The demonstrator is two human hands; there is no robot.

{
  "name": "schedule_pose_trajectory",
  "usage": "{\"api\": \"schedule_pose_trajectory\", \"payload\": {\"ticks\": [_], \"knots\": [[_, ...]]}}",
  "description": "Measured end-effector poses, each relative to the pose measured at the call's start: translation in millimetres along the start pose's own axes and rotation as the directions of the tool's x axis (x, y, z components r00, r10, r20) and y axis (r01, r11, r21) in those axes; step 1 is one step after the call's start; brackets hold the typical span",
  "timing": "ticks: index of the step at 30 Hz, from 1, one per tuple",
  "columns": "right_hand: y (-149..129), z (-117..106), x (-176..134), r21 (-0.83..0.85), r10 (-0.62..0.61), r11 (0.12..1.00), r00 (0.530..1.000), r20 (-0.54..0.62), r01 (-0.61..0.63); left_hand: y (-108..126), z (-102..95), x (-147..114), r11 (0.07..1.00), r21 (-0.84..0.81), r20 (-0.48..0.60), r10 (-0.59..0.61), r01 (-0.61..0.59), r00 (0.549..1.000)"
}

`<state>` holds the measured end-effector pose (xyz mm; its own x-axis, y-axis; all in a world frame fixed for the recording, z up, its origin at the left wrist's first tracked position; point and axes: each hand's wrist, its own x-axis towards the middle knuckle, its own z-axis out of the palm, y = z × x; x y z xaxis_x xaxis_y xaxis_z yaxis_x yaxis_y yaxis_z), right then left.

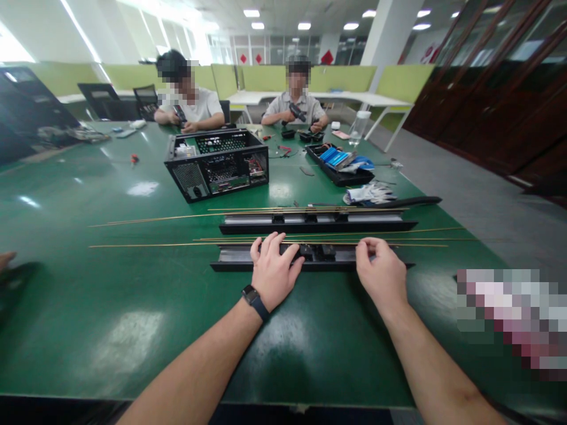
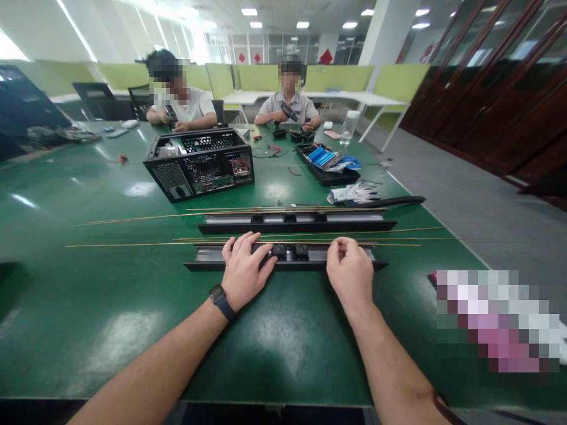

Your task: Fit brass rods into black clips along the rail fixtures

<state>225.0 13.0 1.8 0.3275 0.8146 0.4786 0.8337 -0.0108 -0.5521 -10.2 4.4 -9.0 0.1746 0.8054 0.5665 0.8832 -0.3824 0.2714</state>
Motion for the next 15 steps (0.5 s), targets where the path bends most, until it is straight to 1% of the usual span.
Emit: {"api": "schedule_pose_trajectory", "payload": {"ticks": [3, 10, 15], "knots": [[3, -1, 3, -0.010, -0.028, 1.000, 0.999, 0.018, 0.028, 0, 0.1, 0, 1.000, 0.000, 0.003, -0.002, 0.002, 1.000], [10, -9, 13, -0.073, -0.110, 0.990, 0.987, 0.119, 0.119, 0, 0.3, 0, 1.000, 0.003, 0.006, -0.006, 0.006, 1.000], [15, -9, 12, -0.104, -0.193, 0.973, 0.973, 0.126, 0.206, 0, -1.3, 0, 1.000, 0.005, 0.014, -0.001, 0.001, 1.000]]}}
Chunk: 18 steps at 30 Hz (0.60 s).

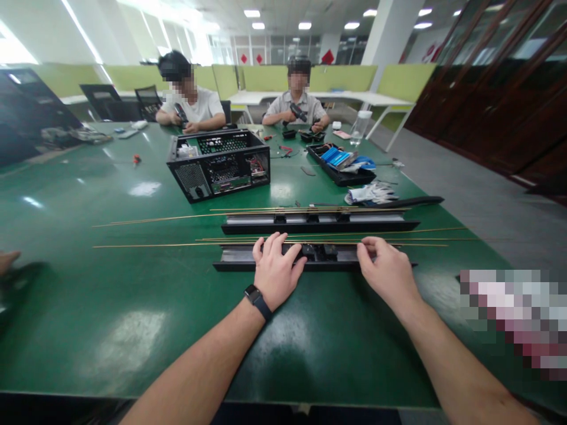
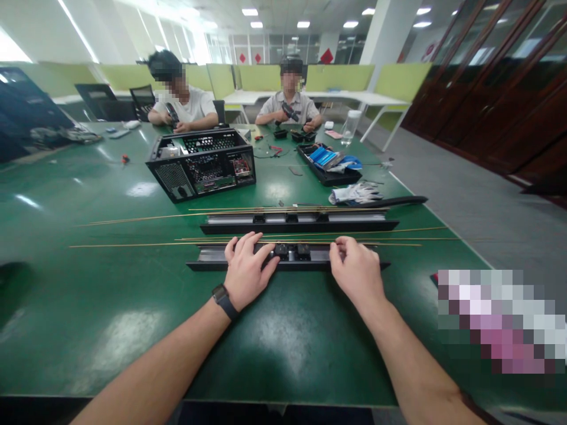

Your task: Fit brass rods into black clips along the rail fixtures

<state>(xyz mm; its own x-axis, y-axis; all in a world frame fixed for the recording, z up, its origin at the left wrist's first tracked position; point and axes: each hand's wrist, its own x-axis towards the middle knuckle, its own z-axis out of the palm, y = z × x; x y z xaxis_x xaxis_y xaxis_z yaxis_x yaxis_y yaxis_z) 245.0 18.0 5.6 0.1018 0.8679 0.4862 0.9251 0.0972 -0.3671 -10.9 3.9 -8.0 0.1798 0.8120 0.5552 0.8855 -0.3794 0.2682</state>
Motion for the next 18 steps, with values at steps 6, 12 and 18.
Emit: {"api": "schedule_pose_trajectory", "payload": {"ticks": [6, 12, 18], "knots": [[0, -3, 6, -0.099, 0.001, 0.995, 1.000, 0.019, 0.001, 0, 1.0, 0, 1.000, 0.005, -0.003, -0.001, 0.001, 1.000], [-12, -8, 23, -0.271, 0.041, 0.962, 0.995, 0.095, -0.013, 0, 2.2, 0, 1.000, 0.017, 0.007, -0.004, 0.004, 1.000], [-11, 0, 21, -0.324, 0.027, 0.945, 0.999, -0.039, -0.038, 0, 1.7, 0, 1.000, 0.023, 0.013, -0.004, 0.003, 1.000]]}}
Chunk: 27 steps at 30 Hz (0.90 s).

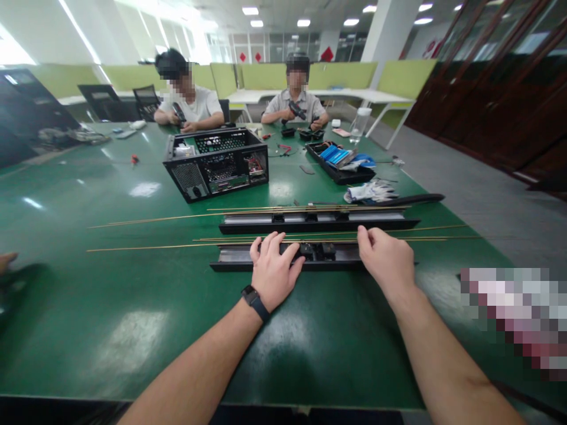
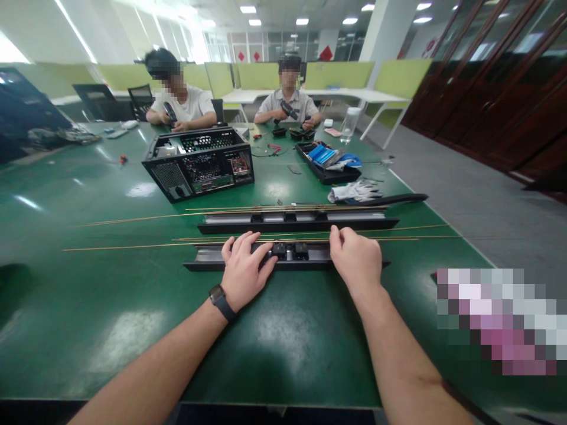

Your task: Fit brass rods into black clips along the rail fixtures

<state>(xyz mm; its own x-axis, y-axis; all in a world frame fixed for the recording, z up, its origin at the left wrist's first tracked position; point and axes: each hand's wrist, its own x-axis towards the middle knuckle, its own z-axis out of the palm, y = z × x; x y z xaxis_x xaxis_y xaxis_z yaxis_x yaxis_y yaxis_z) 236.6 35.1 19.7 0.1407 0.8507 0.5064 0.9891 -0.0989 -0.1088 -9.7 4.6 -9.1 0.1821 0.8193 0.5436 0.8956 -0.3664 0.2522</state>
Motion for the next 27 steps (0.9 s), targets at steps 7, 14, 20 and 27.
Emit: {"api": "schedule_pose_trajectory", "payload": {"ticks": [7, 14, 20, 27], "knots": [[5, 14, -16, 0.136, -0.068, 0.987, 0.990, -0.121, 0.085, -1, 0.3, 0, 1.000, 0.002, -0.005, 0.000, 0.000, 1.000], [3, 16, -22, 0.230, -0.052, 0.970, 0.991, -0.126, 0.080, 0, 0.3, 0, 1.000, -0.006, -0.007, 0.000, 0.000, 1.000], [5, 16, -22, 0.244, -0.039, 0.967, 0.992, -0.121, 0.068, 0, 0.3, 0, 1.000, 0.000, -0.003, -0.001, 0.001, 1.000], [7, 17, -21, 0.236, -0.019, 0.970, 0.990, -0.140, 0.052, 0, -0.1, 0, 1.000, 0.003, -0.009, -0.001, 0.001, 1.000]]}}
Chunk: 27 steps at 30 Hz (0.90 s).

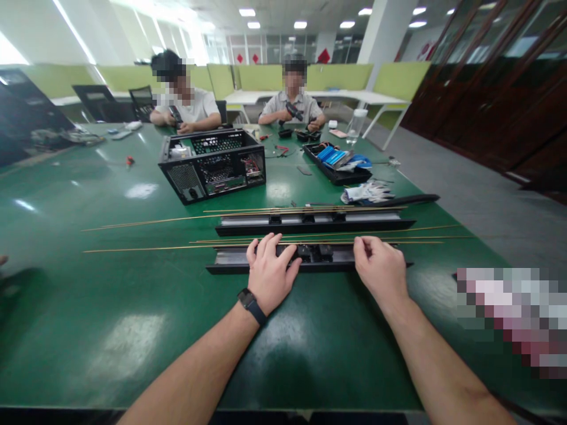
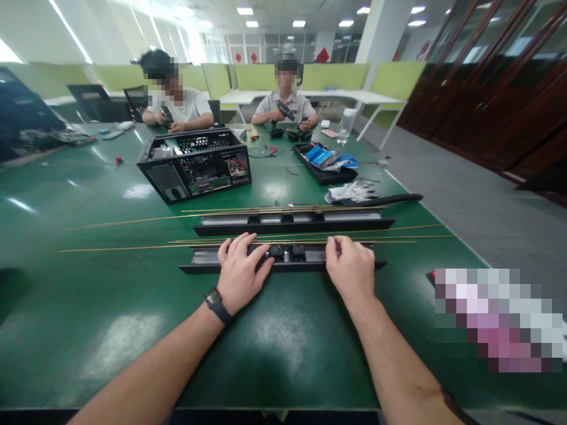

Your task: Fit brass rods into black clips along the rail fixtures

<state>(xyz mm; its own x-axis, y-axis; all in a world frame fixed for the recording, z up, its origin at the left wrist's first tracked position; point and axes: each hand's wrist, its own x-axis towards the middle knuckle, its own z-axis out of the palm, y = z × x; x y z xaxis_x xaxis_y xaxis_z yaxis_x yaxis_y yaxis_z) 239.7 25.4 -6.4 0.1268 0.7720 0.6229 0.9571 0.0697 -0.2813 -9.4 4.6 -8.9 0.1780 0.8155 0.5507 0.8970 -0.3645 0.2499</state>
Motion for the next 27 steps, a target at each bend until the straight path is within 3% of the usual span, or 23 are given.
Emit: {"api": "schedule_pose_trajectory", "payload": {"ticks": [27], "knots": [[-0.5, -1.6, 0.7, -0.008, 0.039, 0.999, 0.999, 0.035, -0.038, -0.5, -2.3, -0.7, 1.000, -0.005, -0.016, -0.011, 0.011, 1.000]]}}
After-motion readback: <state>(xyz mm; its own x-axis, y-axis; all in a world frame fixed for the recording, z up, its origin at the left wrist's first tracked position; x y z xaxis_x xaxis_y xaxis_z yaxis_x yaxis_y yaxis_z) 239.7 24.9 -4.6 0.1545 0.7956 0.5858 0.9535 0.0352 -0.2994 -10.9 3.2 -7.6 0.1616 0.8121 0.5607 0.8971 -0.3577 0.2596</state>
